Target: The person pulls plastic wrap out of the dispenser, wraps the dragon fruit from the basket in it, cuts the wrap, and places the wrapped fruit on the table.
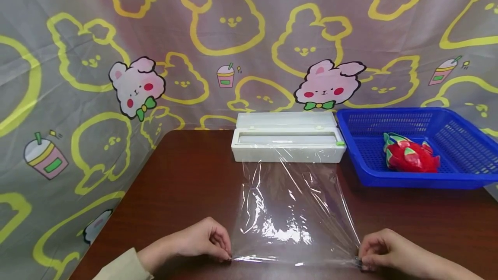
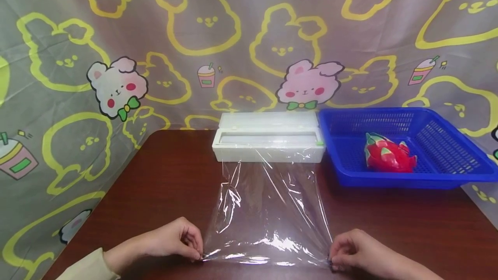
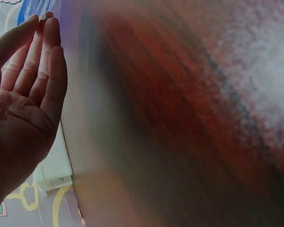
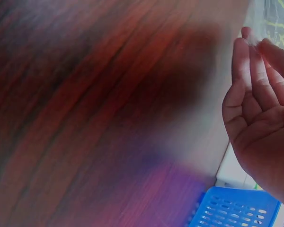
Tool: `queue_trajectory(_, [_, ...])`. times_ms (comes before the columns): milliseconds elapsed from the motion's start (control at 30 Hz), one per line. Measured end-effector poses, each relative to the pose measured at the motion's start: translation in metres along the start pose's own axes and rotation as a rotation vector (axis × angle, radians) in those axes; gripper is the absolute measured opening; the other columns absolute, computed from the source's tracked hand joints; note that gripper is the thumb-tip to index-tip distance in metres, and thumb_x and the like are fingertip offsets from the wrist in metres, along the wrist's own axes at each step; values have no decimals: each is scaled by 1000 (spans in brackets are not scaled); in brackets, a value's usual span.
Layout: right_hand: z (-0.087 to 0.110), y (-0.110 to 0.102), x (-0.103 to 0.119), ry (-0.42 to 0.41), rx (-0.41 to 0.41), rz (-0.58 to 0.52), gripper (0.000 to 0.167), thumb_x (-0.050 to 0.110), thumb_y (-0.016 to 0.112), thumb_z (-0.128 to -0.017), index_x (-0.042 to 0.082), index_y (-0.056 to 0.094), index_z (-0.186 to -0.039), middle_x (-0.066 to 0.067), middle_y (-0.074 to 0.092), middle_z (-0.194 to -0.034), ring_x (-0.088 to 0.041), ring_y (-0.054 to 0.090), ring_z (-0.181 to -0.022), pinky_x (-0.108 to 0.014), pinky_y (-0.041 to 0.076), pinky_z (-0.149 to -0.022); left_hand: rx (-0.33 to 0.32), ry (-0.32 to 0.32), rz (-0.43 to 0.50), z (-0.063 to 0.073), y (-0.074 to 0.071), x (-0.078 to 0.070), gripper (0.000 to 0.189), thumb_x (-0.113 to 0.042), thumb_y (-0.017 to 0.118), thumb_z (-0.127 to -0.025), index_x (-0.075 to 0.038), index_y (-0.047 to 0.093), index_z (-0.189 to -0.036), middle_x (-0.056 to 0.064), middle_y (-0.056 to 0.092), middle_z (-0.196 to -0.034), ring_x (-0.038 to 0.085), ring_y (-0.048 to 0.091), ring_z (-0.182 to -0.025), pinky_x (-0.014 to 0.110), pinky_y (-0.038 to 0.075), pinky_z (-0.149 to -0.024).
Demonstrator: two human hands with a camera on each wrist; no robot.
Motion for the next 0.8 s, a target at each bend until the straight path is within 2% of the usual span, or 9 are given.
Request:
queue_trajectory(100, [1, 3, -2, 10, 10, 14, 16, -13, 61, -86, 2, 65, -90, -16, 64, -71, 3, 58, -71, -27, 53, -51, -1, -21, -9, 0, 1, 2, 3, 3, 73, -83, 4, 70, -84, 13, 71, -74, 4, 64, -62, 25, 55, -55])
queue_trajectory(233, [0, 4, -4, 35, 3, 42, 13, -10, 63, -86, 3, 66, -88, -15, 62, -68, 6, 54, -69, -24, 50, -49, 11, -66, -11, 0, 4, 7, 3, 1, 73, -83, 2, 70, -83, 11, 71, -72, 3, 63, -59, 15, 45, -47])
queue_trajectory(367, [-1, 5, -4, 55, 7, 47, 12, -9, 63, -86, 2, 66, -88, -14, 61, -66, 7, 53, -67, -23, 49, -47, 27, -103, -14, 0, 6, 12, 2, 0, 72, -84, 1, 71, -83, 7, 71, -72, 2, 61, -57, 12, 38, -43])
queue_trajectory(533, [-1, 8, -4, 57, 29, 28, 11, -11, 62, -85, 0, 64, -87, -17, 61, -64, 6, 53, -67, -23, 48, -46, 37, -125, -39, 1, 7, 13, 5, -3, 72, -85, 1, 71, -83, 6, 71, -70, 1, 59, -56, 12, 35, -42])
queue_trajectory(800, [-1, 7, -4, 43, 12, 147, 13, -8, 68, -82, 6, 68, -84, -9, 62, -63, 10, 50, -65, -17, 45, -45, 14, -126, -70, 1, 4, 15, 2, -4, 74, -83, -3, 74, -85, 2, 68, -66, 1, 58, -55, 12, 36, -42])
Point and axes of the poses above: each hand's wrist, its own z-axis away from the middle knuckle, its own y-axis out of the palm, x = y × z, the point moved 6 cm from there along -z, towards the middle knuckle
